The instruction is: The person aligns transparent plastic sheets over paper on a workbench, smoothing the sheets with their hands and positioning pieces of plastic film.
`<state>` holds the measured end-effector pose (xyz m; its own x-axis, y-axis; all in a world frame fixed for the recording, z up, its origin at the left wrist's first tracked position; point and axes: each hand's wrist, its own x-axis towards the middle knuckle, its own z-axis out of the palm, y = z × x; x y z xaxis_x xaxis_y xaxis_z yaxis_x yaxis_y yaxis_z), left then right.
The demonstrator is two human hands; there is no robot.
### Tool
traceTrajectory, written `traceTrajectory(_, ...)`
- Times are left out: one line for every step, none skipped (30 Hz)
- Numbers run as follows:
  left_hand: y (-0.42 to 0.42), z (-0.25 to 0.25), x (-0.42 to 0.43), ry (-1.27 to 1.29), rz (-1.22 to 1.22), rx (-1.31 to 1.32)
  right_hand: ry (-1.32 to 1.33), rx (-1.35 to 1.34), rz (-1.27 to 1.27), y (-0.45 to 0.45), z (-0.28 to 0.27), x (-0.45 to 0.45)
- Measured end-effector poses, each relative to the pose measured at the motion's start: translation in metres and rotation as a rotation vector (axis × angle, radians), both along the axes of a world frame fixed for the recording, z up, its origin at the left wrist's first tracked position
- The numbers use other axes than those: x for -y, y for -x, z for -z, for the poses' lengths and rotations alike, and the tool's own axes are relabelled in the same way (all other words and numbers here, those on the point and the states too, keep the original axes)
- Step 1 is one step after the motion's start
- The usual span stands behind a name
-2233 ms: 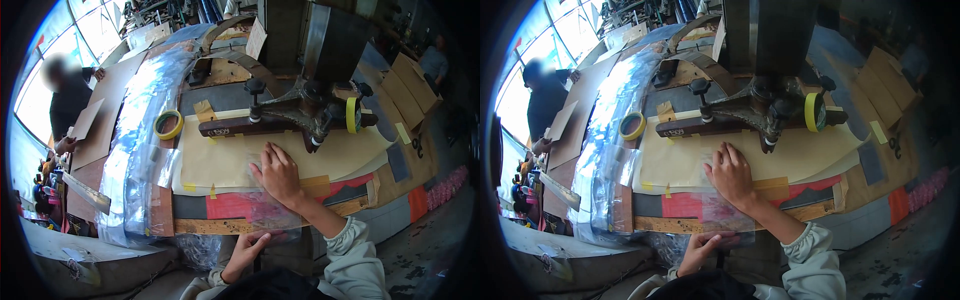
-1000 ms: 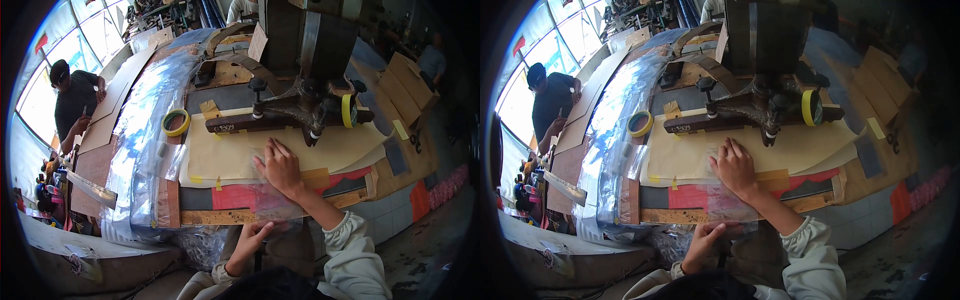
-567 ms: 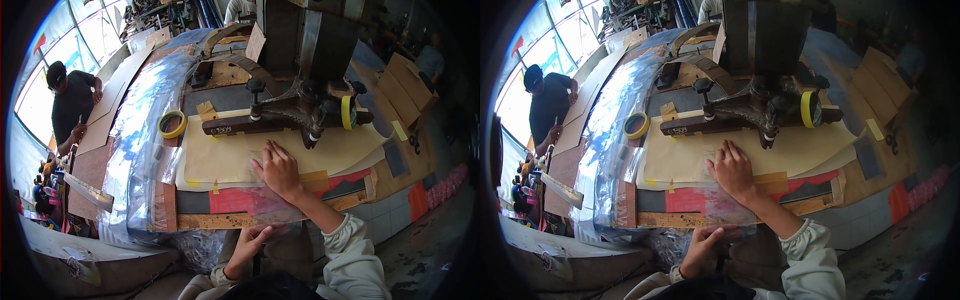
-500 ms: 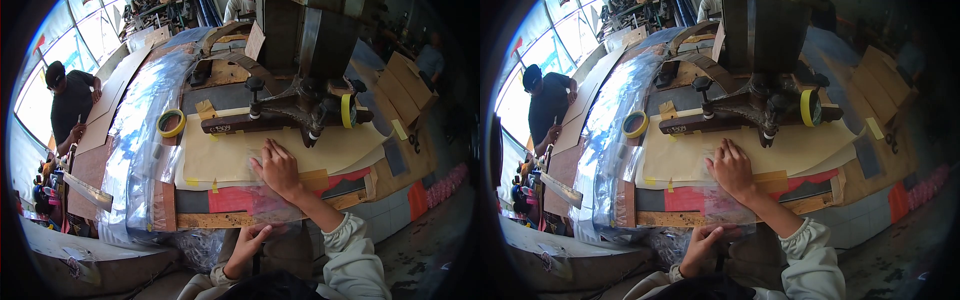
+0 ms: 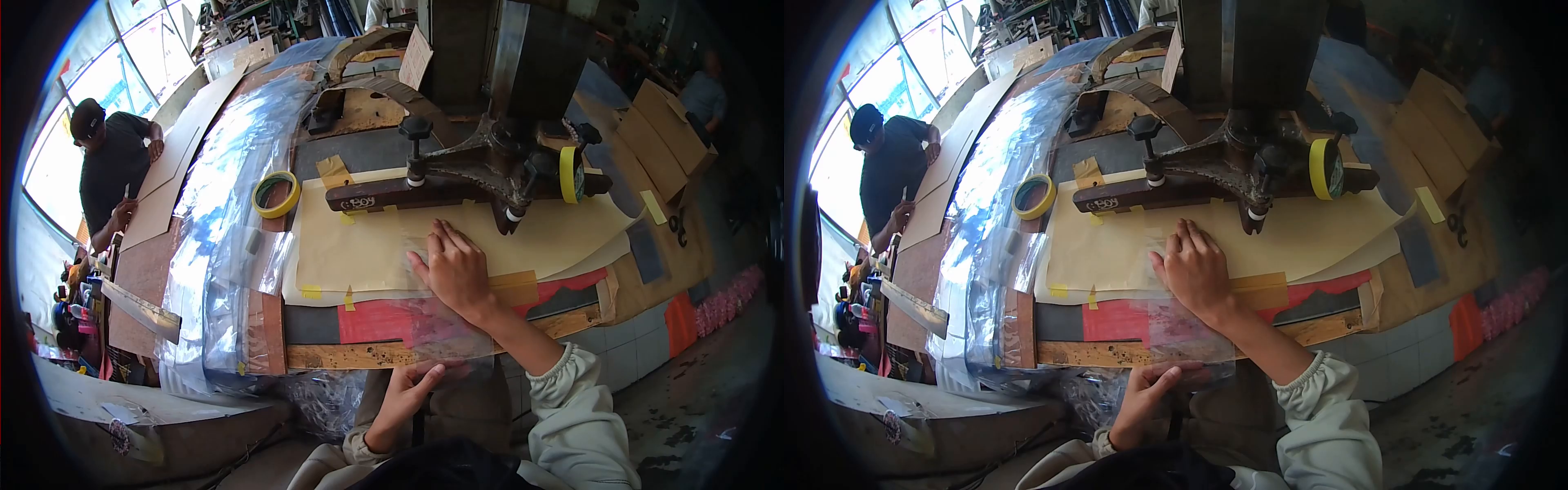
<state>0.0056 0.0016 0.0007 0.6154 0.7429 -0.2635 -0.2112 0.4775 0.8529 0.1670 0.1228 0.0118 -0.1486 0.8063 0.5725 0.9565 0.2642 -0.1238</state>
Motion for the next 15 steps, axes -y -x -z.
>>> traceTrajectory(0.0002,0.001,-0.0003,-0.002,0.003,-0.004,-0.001,0.001,0.0,-0.0001,0.0004,0.0)
traceTrajectory(0.0002,0.0015,-0.0005,-0.003,0.005,-0.008,-0.003,0.003,-0.001,-0.0003,0.0007,-0.0002)
traceTrajectory(0.0002,0.0012,-0.0008,-0.01,0.005,-0.009,-0.005,0.004,0.0,-0.0002,0.0007,-0.0005)
traceTrajectory(0.0002,0.0003,-0.0008,-0.015,0.005,-0.009,-0.005,0.005,0.0,0.0,0.0005,-0.0002)
traceTrajectory(0.0001,-0.0001,-0.0007,-0.02,0.005,-0.01,-0.006,0.006,0.001,0.0,0.0004,-0.0001)
traceTrajectory(-0.0001,0.0001,-0.0008,-0.018,0.002,-0.004,-0.008,0.006,0.0,-0.0003,0.0006,-0.0003)
traceTrajectory(-0.0003,0.0004,-0.0006,-0.015,-0.001,0.001,-0.009,0.005,-0.001,-0.0005,0.0008,-0.0004)
traceTrajectory(-0.0003,0.0007,-0.0002,-0.012,-0.005,0.006,-0.01,0.005,-0.002,-0.0004,0.0012,-0.0005)
traceTrajectory(-0.0003,0.0007,-0.0004,-0.019,-0.004,0.001,-0.009,0.004,-0.003,-0.0005,0.0009,-0.0007)
traceTrajectory(-0.0003,0.0007,-0.0007,-0.027,-0.002,-0.004,-0.008,0.004,-0.005,-0.0006,0.0004,-0.0007)
traceTrajectory(-0.0001,0.0007,-0.0007,-0.034,0.001,-0.01,-0.006,0.004,-0.006,-0.0005,0.0002,-0.0004)
traceTrajectory(0.0,0.0006,-0.0007,-0.036,0.0,-0.01,-0.008,0.004,-0.005,-0.0002,0.0,-0.0002)
traceTrajectory(-0.0002,0.0005,-0.0011,-0.039,0.0,-0.009,-0.011,0.006,-0.004,-0.0002,-0.0003,-0.0003)
traceTrajectory(-0.0003,0.0004,-0.001,-0.04,0.0,-0.009,-0.013,0.008,-0.002,-0.0002,-0.0003,-0.0001)
traceTrajectory(-0.0003,0.0006,-0.0009,-0.043,0.0,-0.009,-0.014,0.007,-0.002,-0.0003,0.0001,-0.0002)
